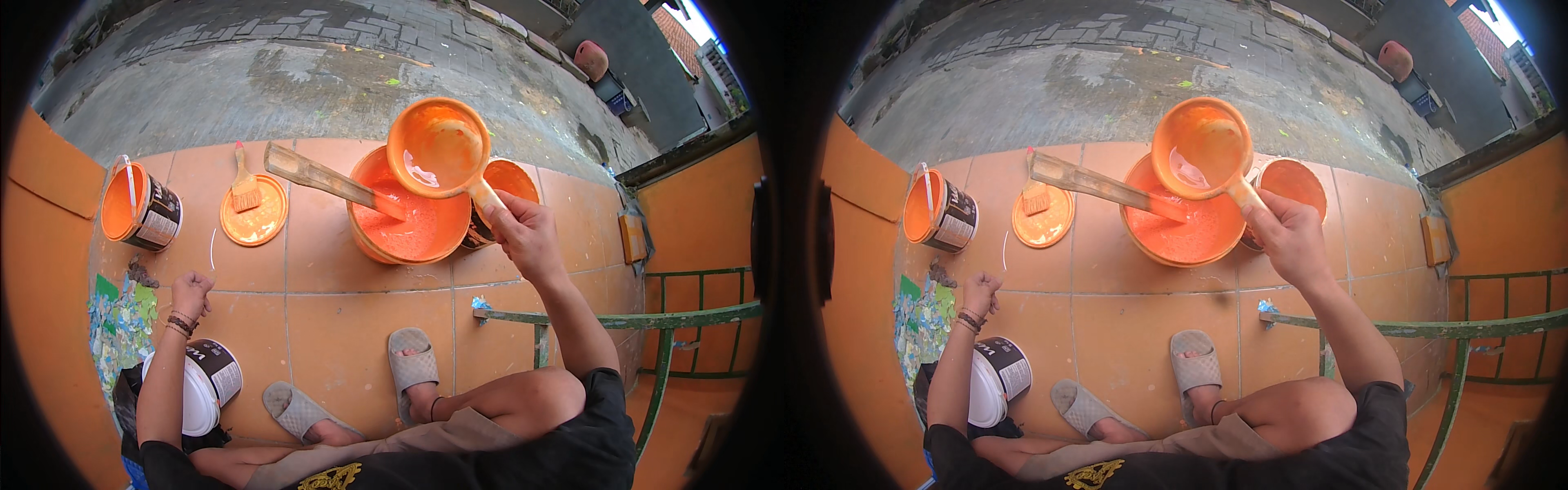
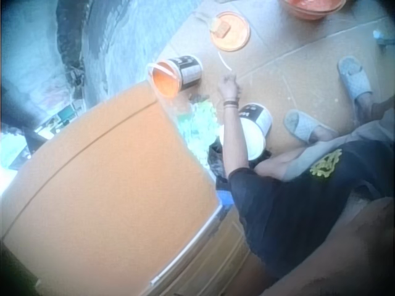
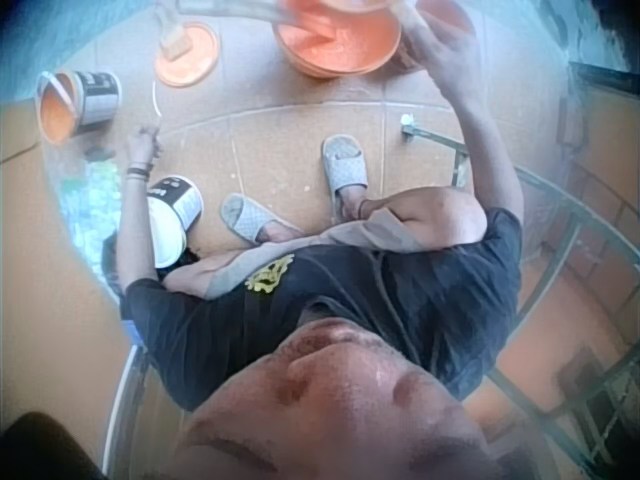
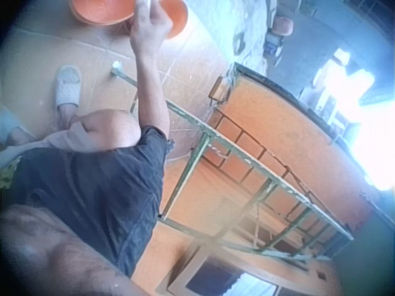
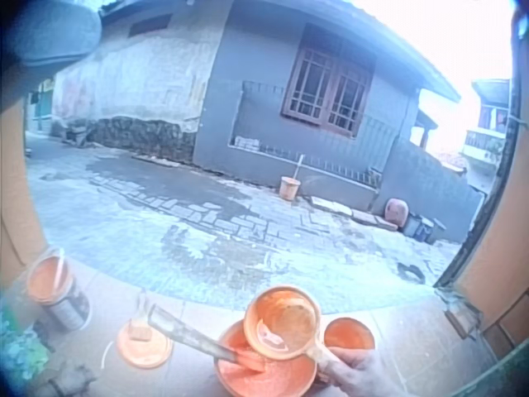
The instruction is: The person sits on the floor and mixes orange paint in a bucket using a wooden stick. They transfer some paint into a smaller container and continue stirring the mixture thoroughly.
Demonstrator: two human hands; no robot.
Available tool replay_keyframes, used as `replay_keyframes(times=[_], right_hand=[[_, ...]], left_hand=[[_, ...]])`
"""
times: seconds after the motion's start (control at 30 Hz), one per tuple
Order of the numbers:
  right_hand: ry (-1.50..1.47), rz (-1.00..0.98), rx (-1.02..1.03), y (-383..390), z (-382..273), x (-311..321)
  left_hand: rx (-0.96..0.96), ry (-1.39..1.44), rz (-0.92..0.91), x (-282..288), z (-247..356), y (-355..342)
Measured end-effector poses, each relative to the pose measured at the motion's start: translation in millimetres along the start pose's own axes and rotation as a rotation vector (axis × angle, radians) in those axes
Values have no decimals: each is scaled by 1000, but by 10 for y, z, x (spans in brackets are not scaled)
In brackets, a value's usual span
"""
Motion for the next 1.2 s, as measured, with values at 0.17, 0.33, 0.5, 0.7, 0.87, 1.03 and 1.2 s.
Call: replay_keyframes(times=[0.17, 0.33, 0.5, 0.7, 0.87, 1.03, 1.2], right_hand=[[47, -3, 56, -5, 10, -17], [-222, 52, -182, -6, 162, 71], [-533, 218, -327, 42, 458, 423], [-458, 408, -388, 229, 834, 857], [-431, 479, -438, 394, 1359, 1008], [-384, 437, -492, 363, 1784, 969], [-125, 379, -498, 246, 1947, 1048]], left_hand=[[-5, -37, 9, -6, 49, 26], [-1, 48, -19, 10, 6, -34], [8, 26, -28, -4, 13, -61], [-23, 15, 3, -28, 231, 47], [-619, -460, 319, -270, 939, 525], [-1462, -624, 639, -820, 2202, 1727], [-1401, -1116, 476, -1597, 2955, 1828]])
Point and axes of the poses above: each hand's wrist, its own y-axis away from the middle knuckle, its own x-axis out of the back of the hand, z = x × y, the point moved 6 cm from there along -y, towards the middle knuckle, and after that the axes turned 12 degrees about x, right-handed, at the moved point
